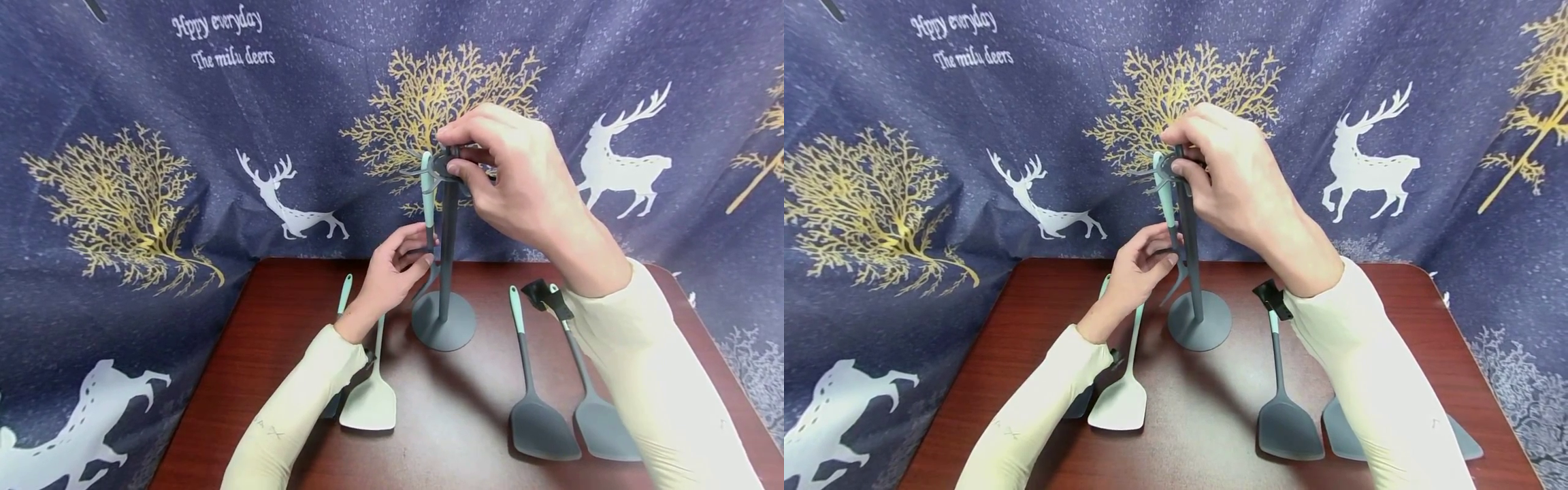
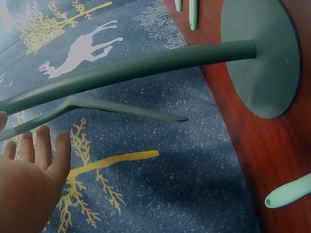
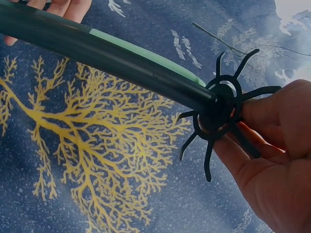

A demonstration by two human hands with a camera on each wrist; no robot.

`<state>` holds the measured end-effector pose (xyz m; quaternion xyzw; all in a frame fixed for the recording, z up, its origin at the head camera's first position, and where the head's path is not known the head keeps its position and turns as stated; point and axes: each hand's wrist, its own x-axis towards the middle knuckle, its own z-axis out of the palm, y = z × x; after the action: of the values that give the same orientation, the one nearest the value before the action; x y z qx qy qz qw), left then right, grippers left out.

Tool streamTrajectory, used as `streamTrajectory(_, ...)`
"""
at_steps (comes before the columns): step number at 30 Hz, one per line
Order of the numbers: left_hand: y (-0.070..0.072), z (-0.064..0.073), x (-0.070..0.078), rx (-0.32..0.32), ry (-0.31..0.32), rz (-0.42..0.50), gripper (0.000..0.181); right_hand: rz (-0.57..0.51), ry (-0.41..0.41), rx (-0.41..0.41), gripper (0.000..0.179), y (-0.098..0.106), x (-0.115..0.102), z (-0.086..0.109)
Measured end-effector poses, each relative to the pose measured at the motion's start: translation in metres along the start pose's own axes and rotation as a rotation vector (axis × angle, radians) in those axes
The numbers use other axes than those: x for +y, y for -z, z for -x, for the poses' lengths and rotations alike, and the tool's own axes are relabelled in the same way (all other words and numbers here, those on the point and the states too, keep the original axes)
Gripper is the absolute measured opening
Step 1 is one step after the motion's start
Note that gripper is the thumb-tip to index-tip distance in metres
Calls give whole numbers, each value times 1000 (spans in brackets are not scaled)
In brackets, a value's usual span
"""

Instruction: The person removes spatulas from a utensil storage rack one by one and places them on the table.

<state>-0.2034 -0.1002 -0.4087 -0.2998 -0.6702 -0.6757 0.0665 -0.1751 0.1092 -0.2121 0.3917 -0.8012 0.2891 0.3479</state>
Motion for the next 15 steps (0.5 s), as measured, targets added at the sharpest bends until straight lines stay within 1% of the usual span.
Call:
streamTrajectory(6,-2,-2,-1,27,-35,13,51,-2,-3,3,22,-1,0,0)
streamTrajectory(10,-5,-4,0,38,-56,26,48,-6,-10,4,22,0,0,0)
streamTrajectory(15,-8,-4,2,49,-67,27,45,-9,-6,4,22,0,0,0)
